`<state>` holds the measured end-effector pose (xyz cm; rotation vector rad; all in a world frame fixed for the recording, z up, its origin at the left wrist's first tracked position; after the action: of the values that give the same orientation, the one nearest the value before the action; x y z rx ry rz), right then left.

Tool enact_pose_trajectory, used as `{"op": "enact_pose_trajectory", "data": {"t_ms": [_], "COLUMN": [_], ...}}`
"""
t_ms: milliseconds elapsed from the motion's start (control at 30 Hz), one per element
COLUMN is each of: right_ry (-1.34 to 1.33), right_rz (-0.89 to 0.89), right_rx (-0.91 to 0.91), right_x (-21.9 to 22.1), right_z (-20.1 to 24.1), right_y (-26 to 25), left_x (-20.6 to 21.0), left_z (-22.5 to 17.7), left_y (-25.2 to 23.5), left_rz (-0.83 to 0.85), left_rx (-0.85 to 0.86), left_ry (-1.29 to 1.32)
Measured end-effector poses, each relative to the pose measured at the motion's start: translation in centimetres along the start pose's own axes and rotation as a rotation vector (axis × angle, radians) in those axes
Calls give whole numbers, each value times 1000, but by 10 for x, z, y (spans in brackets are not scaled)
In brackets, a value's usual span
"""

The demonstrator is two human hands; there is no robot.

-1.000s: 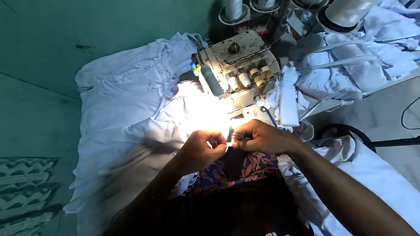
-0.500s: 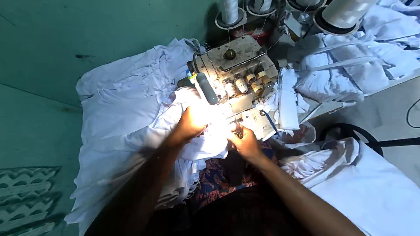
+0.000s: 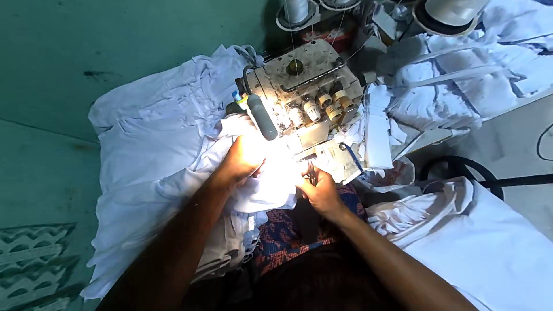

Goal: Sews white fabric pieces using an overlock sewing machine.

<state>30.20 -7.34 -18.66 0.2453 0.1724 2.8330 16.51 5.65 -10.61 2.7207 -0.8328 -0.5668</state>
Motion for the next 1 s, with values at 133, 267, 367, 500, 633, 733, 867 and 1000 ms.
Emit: {"op": "enact_pose_trajectory", "data": {"t_ms": [133, 267, 367, 500, 633, 733, 867, 1000], "right_ry": [12, 22, 29, 33, 28, 23, 22, 49], "right_rz": [5, 24, 23, 21, 24, 30, 34, 34], "right_rx": [6, -14, -11, 7, 11, 4, 12, 19], "right_x": [-1, 0, -1, -1, -1, 0, 0, -1], "right_z": [0, 1, 1, 0, 0, 0, 0, 3], "right_y": [-1, -1, -2, -2, -2, -2, -2, 4], "left_x": [-3, -2, -2, -2, -3, -4, -4, -14], "left_z": [3, 0, 0, 1, 2, 4, 1, -29], "left_y": [-2, -6, -6, -7, -10, -11, -9, 17], "left_rz": [22, 54, 55, 66, 69, 63, 51, -210], "left_rx": [0, -17, -10, -13, -29, -55, -30, 281], "left_ry": [-29, -57, -62, -66, -88, -94, -108, -639]}}
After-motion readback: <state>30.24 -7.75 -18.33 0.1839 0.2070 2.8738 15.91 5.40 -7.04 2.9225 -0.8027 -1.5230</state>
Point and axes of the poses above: each hand's wrist, its own y-axis away from the middle knuckle, its own x-axis out of the palm, z = x × y, the point moved 9 cm from there along -y, towards the middle knuckle, and after that the axes turned 3 degrees about z, right-handed, at the moved point
